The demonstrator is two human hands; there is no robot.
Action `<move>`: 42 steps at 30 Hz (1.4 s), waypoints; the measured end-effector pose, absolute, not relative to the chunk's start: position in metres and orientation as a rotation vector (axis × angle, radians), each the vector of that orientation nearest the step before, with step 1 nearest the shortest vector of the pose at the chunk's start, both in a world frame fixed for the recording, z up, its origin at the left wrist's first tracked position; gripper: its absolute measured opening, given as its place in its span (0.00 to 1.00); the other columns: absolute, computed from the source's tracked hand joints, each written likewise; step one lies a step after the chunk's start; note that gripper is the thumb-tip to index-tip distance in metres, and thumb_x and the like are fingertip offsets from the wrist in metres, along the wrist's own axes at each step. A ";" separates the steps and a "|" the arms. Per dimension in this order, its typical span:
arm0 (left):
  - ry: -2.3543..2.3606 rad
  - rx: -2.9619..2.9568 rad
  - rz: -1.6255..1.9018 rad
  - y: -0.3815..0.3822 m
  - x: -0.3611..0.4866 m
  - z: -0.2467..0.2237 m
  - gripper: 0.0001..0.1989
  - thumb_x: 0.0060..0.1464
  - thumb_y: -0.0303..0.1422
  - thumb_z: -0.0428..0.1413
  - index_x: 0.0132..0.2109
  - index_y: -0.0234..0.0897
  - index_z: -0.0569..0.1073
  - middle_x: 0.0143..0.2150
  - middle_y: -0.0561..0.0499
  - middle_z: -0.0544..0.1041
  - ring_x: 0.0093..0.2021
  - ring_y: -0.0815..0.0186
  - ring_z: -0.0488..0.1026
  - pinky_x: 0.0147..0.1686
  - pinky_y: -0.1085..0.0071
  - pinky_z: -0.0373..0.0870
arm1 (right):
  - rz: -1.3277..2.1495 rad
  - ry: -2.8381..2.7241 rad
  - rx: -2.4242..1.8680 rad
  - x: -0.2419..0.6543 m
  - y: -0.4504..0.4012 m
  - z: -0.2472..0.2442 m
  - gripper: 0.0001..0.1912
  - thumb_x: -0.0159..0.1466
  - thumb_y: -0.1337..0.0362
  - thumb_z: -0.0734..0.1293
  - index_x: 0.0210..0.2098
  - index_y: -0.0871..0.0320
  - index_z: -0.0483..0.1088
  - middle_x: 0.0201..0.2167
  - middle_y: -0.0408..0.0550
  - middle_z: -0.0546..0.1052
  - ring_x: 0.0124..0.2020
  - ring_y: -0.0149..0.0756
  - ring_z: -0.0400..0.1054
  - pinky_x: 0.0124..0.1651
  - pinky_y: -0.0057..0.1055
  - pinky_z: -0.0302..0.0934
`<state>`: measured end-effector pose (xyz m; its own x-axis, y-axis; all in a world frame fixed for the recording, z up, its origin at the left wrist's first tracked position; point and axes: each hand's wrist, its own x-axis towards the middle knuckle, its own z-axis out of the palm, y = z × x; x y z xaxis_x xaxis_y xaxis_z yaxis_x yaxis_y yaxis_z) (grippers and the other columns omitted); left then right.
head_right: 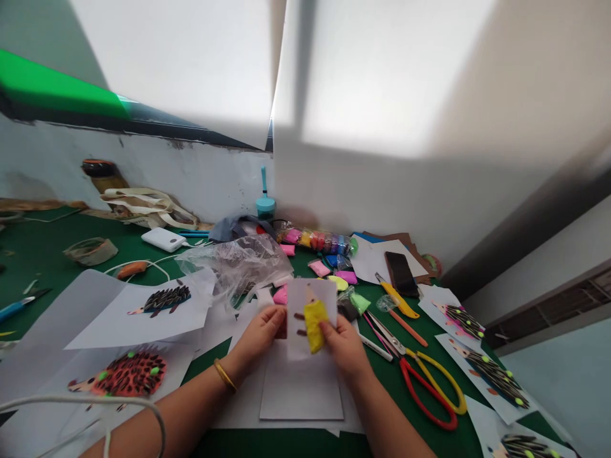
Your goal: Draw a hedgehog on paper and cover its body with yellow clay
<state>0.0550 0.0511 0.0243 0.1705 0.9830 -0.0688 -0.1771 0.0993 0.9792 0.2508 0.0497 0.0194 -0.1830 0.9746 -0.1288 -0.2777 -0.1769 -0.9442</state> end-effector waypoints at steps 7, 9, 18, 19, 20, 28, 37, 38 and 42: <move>1.085 2.365 0.589 0.064 0.024 0.030 0.28 0.40 0.47 0.68 0.49 0.45 0.77 0.48 0.48 0.76 0.51 0.53 0.68 0.54 0.58 0.59 | 1.543 -0.842 -0.976 0.296 0.060 0.027 0.20 0.57 0.51 0.73 0.46 0.53 0.72 0.42 0.49 0.81 0.37 0.40 0.76 0.42 0.36 0.70; 1.066 2.492 0.446 0.063 0.023 0.029 0.28 0.39 0.46 0.69 0.49 0.46 0.77 0.49 0.48 0.75 0.52 0.53 0.67 0.54 0.58 0.58 | 1.780 -1.039 -0.987 0.300 0.055 0.031 0.20 0.57 0.52 0.73 0.44 0.56 0.72 0.37 0.51 0.81 0.34 0.42 0.76 0.38 0.38 0.70; 1.250 2.584 0.367 0.061 0.027 0.031 0.16 0.50 0.22 0.57 0.44 0.43 0.77 0.43 0.49 0.74 0.47 0.58 0.67 0.47 0.64 0.59 | 1.330 -2.355 -1.367 0.276 0.055 0.043 0.09 0.54 0.61 0.71 0.35 0.55 0.78 0.33 0.43 0.78 0.35 0.38 0.70 0.36 0.27 0.60; 1.242 2.582 0.332 0.061 0.027 0.031 0.14 0.49 0.23 0.57 0.43 0.43 0.77 0.42 0.48 0.74 0.46 0.58 0.68 0.46 0.64 0.60 | 1.229 -2.424 -1.393 0.275 0.056 0.043 0.10 0.54 0.61 0.71 0.36 0.55 0.78 0.34 0.44 0.78 0.35 0.38 0.70 0.36 0.28 0.60; 1.228 2.578 0.297 0.060 0.027 0.032 0.13 0.49 0.24 0.58 0.42 0.42 0.77 0.41 0.48 0.75 0.45 0.58 0.69 0.45 0.64 0.60 | 1.149 -2.479 -1.407 0.275 0.055 0.043 0.11 0.54 0.61 0.71 0.37 0.54 0.78 0.35 0.44 0.78 0.35 0.38 0.69 0.37 0.28 0.59; 1.230 2.482 0.154 0.050 0.039 0.034 0.07 0.49 0.29 0.61 0.38 0.40 0.77 0.36 0.48 0.79 0.39 0.58 0.73 0.39 0.65 0.60 | 0.995 -2.664 -1.317 0.279 0.047 0.042 0.10 0.55 0.65 0.69 0.38 0.53 0.77 0.36 0.44 0.77 0.38 0.37 0.69 0.39 0.29 0.58; 1.607 2.452 0.495 0.062 0.034 0.030 0.07 0.56 0.35 0.58 0.38 0.37 0.78 0.37 0.46 0.76 0.41 0.57 0.71 0.41 0.63 0.61 | 0.659 -2.493 -1.314 0.257 0.057 0.028 0.18 0.57 0.69 0.67 0.48 0.53 0.74 0.45 0.49 0.76 0.48 0.42 0.68 0.53 0.36 0.60; 1.660 2.441 0.558 0.062 0.032 0.033 0.07 0.58 0.34 0.56 0.41 0.38 0.77 0.39 0.46 0.76 0.41 0.57 0.71 0.41 0.63 0.61 | 0.631 -2.461 -1.304 0.257 0.059 0.025 0.20 0.58 0.69 0.67 0.50 0.54 0.73 0.47 0.50 0.75 0.51 0.43 0.67 0.55 0.39 0.60; 1.694 2.427 0.847 0.061 0.027 0.043 0.12 0.64 0.30 0.48 0.47 0.39 0.75 0.42 0.45 0.75 0.43 0.58 0.69 0.44 0.63 0.62 | 0.462 -2.300 -1.244 0.261 0.061 0.018 0.21 0.62 0.66 0.64 0.55 0.54 0.70 0.52 0.53 0.73 0.55 0.45 0.64 0.59 0.44 0.58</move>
<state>0.0272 0.0607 0.0434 0.2440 0.8841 0.3985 0.8492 -0.3932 0.3524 0.2605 0.0614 0.0177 -0.4706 0.8458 0.2514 0.6831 0.5295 -0.5030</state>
